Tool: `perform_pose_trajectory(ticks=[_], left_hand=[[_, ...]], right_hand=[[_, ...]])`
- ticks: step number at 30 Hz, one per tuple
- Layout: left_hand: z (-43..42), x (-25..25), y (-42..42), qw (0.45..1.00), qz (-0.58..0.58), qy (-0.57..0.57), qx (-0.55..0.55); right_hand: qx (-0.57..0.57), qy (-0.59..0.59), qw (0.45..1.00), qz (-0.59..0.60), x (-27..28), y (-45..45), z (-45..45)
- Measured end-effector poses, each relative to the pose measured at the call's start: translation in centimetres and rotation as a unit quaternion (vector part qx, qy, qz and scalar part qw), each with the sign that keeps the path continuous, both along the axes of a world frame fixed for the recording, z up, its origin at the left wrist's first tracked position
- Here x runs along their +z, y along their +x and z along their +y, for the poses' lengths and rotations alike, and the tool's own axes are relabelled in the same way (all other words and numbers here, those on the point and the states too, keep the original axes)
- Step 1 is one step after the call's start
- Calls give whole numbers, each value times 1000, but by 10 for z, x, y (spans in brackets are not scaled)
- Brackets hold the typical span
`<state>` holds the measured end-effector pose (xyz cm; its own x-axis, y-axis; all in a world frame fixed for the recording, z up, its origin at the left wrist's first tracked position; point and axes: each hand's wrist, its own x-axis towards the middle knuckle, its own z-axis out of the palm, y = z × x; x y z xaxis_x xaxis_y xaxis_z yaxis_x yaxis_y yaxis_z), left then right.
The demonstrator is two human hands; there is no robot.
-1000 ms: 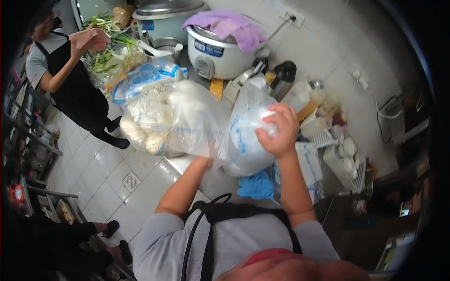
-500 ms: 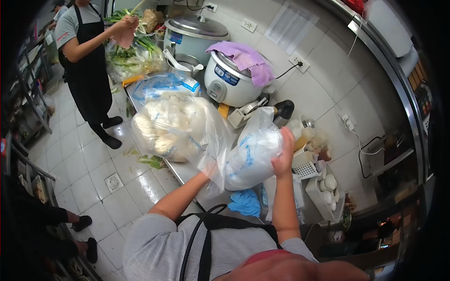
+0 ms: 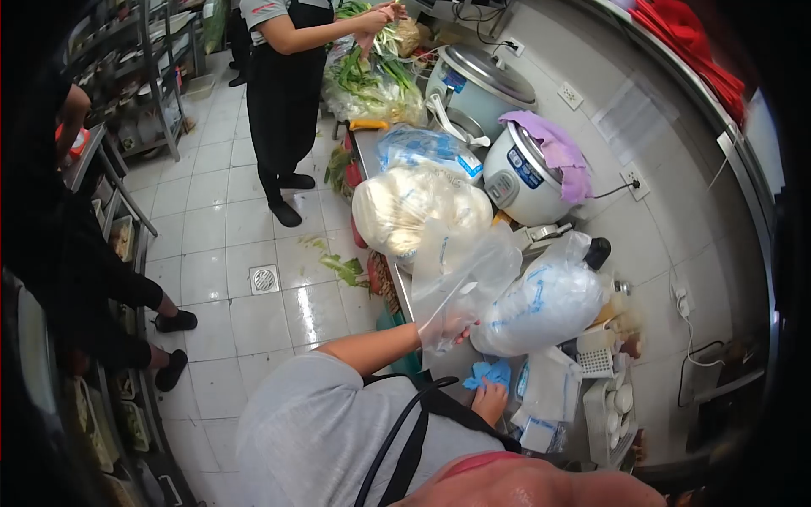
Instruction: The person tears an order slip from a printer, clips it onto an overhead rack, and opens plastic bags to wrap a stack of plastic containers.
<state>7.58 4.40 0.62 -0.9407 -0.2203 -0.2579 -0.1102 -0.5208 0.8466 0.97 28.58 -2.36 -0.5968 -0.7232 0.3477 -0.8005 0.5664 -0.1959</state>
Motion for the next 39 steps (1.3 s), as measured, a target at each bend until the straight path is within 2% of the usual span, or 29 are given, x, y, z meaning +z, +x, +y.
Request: perform_pose_trajectory(ticks=[3, 6, 7, 8, 9, 10, 11, 12, 13, 14, 15, 18, 20, 21, 24, 26, 27, 30, 33, 36, 38, 39], left_hand=[[16, 1, -1, 1000, 17, -7, 4], [17, -7, 3, 997, 66, -28, -32], [15, -17, 0, 958, 194, -209, 29], [12, -33, -6, 867, 301, -386, 89], [11, -44, -9, 730, 382, -549, 139], [19, -46, -9, 815, 314, -477, 98], [25, -43, -4, 886, 244, -390, 55], [28, -33, 5, 889, 222, -396, 59], [33, -20, 13, 891, 204, -401, 56], [38, -13, 15, 893, 190, -405, 48], [36, -15, 16, 872, 241, -423, 56], [25, -20, 13, 819, 248, -515, 53], [20, -30, -2, 841, 283, -458, 49], [19, -35, -5, 853, 296, -428, 42], [22, 2, 13, 905, 141, -399, -37], [23, -30, 0, 869, 228, -437, -40], [23, -43, -5, 847, 272, -454, -42], [30, 22, 16, 732, 141, -630, -218], [41, 12, 17, 777, 164, -599, -103], [38, -1, 13, 790, 222, -572, -11], [38, 0, 14, 909, 195, -367, -2], [37, 7, 18, 950, 176, -258, 3]], right_hand=[[-7, -89, 992, -85, 2, -19, -7], [-24, 22, 991, -132, 25, -19, -10], [-20, 77, 993, -92, 33, -17, -10], [8, 30, 997, -65, 37, -13, -16], [37, -17, 998, -41, 40, -7, -24], [65, -65, 996, -21, 44, 0, -33], [30, -35, 961, -272, 54, 9, -43], [82, -104, 858, -497, 61, 20, -52], [118, -166, 697, -688, 67, 32, -59], [140, -220, 492, -831, 70, 40, -62], [157, -176, 508, -828, 64, 40, -68], [188, -148, 580, -778, 58, 45, -70], [155, -214, 571, -777, 39, 17, -60], [135, -252, 571, -770, 45, 20, -59], [97, -322, 571, -749, 60, 30, -61], [107, -343, 574, -736, 70, 38, -64], [175, -318, 552, -750, 45, 16, -57], [138, -307, 611, -717, 49, 22, -61], [56, -357, 610, -705, 60, 33, -68], [73, -363, 625, -688, 57, 32, -68], [99, -331, 635, -691, 59, 28, -64], [113, -315, 640, -692, 59, 26, -62]])
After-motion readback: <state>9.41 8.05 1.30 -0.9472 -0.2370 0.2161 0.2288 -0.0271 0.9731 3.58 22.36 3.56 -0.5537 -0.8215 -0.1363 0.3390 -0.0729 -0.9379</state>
